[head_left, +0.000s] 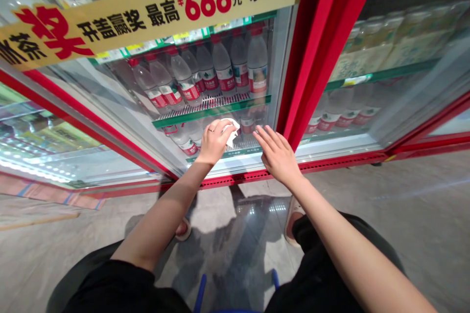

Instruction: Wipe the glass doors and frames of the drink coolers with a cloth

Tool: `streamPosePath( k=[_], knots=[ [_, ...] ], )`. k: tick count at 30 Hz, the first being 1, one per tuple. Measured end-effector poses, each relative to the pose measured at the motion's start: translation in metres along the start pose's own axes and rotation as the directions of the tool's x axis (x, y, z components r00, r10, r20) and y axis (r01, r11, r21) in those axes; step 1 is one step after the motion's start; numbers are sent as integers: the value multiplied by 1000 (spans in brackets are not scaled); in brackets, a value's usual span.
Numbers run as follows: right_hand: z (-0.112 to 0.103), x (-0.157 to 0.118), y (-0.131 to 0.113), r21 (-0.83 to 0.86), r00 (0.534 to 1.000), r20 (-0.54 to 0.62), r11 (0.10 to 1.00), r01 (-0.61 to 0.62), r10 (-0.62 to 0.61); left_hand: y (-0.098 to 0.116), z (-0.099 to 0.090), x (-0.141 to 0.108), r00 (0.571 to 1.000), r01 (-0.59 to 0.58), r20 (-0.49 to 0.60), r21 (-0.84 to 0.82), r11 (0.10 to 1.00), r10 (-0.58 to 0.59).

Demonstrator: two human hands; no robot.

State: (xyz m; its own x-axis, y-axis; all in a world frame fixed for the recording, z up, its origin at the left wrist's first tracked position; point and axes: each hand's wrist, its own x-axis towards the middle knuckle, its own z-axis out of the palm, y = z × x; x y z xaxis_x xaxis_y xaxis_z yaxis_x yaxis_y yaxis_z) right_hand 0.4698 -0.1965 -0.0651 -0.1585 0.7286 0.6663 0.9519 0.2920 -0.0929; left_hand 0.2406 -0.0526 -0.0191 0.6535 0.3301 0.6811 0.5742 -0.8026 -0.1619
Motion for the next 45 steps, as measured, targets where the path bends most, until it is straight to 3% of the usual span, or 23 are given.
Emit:
streamPosePath(
  k=[2,4,9,12,16,20,25,28,33,36,41,45],
  knots=[
    [-1,0,2,1,1000,-1,1000,-16,16,-1,-1,-7,997,66,-34,17,998,-66],
    [-1,-1,2,8,1000,6,1000,-28,28,1,3,-16,997,75,18,18,997,-75],
    [-2,-2,1,8,1000,6,1000,-25,24,14,15,-16,980,-75,181,-26,997,79],
    [-1,-2,2,-1,1000,-1,1000,-25,25,15,11,2,991,-80,109,-37,996,83],
    [-2,-2,5,-17,999,-21,1000,-26,25,10,4,16,999,27,-41,-25,999,-28],
    [-3,-1,5,-7,999,-9,999,-42,42,15,9,8,997,71,-6,-42,997,-71],
    [-3,-1,3,-4,1000,-5,1000,-30,30,31,17,7,992,-60,108,-58,997,66],
    [-3,0,4,-21,1000,-18,999,-26,26,31,15,20,998,-61,31,-59,996,63],
    [-4,0,5,-35,999,-43,999,-27,25,20,10,31,991,73,-104,-64,995,-80],
    [-4,1,5,-29,998,-56,999,-30,28,22,15,21,997,22,-73,-43,999,-25],
    [-3,0,5,-11,998,-42,999,-36,36,38,25,12,990,-118,69,-44,992,120],
    [-4,-1,5,-17,998,-51,999,-35,34,41,20,30,988,-149,-48,-37,988,147]
  ],
)
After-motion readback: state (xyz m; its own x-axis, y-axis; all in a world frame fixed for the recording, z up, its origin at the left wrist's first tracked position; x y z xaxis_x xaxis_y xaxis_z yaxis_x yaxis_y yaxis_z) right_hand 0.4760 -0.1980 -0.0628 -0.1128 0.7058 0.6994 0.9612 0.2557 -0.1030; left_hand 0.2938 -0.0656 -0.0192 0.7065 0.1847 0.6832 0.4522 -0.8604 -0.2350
